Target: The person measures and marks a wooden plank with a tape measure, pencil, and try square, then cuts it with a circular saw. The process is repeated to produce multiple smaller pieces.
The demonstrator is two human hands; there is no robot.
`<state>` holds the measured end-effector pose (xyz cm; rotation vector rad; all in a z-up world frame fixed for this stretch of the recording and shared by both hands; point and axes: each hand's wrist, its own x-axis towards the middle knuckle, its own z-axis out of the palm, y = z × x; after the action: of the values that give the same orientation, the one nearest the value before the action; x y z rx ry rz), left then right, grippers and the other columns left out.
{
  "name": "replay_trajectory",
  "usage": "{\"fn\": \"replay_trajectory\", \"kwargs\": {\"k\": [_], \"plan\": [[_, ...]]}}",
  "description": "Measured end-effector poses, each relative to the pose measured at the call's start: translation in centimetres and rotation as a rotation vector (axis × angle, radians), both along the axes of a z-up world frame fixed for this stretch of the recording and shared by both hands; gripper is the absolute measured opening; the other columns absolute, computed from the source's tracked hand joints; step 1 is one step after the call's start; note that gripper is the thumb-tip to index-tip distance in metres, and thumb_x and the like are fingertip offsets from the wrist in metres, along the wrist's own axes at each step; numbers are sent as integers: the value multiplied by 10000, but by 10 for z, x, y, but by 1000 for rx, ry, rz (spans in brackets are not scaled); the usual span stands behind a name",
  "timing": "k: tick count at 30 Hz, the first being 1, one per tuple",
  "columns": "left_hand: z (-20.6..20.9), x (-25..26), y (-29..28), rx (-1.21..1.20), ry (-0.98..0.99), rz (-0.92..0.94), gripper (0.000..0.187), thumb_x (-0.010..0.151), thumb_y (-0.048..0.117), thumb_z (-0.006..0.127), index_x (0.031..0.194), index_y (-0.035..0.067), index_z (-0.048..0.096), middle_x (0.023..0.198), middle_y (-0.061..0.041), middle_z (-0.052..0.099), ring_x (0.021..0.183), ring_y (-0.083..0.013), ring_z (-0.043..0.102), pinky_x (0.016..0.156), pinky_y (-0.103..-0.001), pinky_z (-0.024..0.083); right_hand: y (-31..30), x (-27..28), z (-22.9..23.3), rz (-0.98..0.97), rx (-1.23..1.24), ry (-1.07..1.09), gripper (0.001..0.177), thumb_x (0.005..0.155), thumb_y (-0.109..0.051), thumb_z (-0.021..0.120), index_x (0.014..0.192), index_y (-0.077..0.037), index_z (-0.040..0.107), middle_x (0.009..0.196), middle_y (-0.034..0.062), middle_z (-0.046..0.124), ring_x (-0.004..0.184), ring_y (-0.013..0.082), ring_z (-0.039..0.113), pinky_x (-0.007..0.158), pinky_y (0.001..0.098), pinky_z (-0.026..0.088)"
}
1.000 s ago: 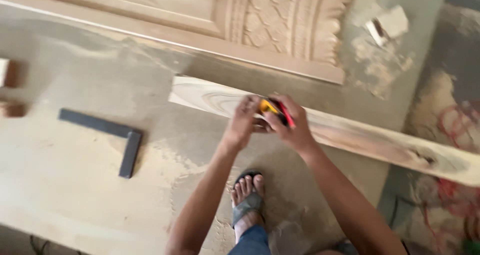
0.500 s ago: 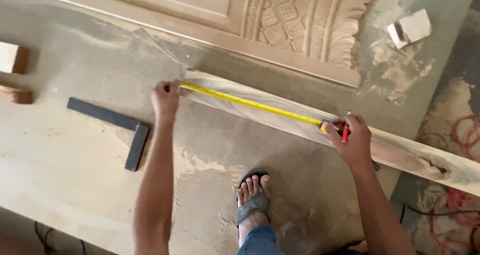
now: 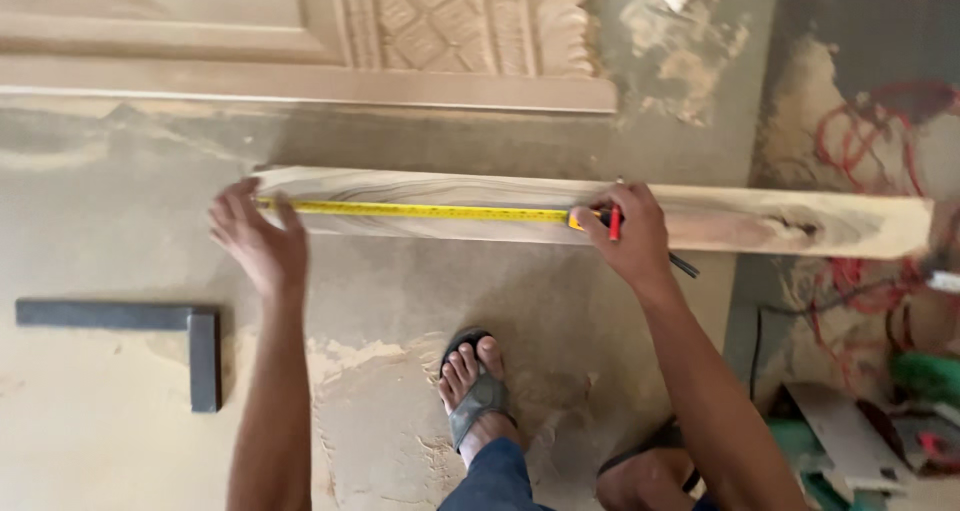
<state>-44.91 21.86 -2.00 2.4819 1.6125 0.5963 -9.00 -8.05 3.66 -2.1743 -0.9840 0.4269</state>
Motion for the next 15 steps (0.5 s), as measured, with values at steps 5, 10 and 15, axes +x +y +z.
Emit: {"fn": "replay_trajectory", "kwargs": {"k": [5,10,15], "plan": [[-4,85,-85,-92,22,-583,435,993,187,699,1387,34,593,1395,-167,553,1323,-333,494,1144,-529,423,-26,17,-10,-3,-10,-62,267,836,-269,836,864,-42,699,823,134,619,770,283,613,694,404,507],[-5,132,-133,-22,31,-754,516,952,298,699,1379,31,586,1388,-186,534,1305,-352,486,1110,-547,399,-71,62,-13,27,-31,-115,246,862,-264,821,896,-49,707,799,123,636,792,299,609,733,426,490],[-6,140,-153,-92,-31,-770,590,937,293,722,1422,9,544,1414,-179,514,1360,-376,473,1165,-532,379,-93,84,-17,-39,-101,-184,272,859,-277,837,901,-48,695,827,130,636,826,309,616,758,428,499]]}}
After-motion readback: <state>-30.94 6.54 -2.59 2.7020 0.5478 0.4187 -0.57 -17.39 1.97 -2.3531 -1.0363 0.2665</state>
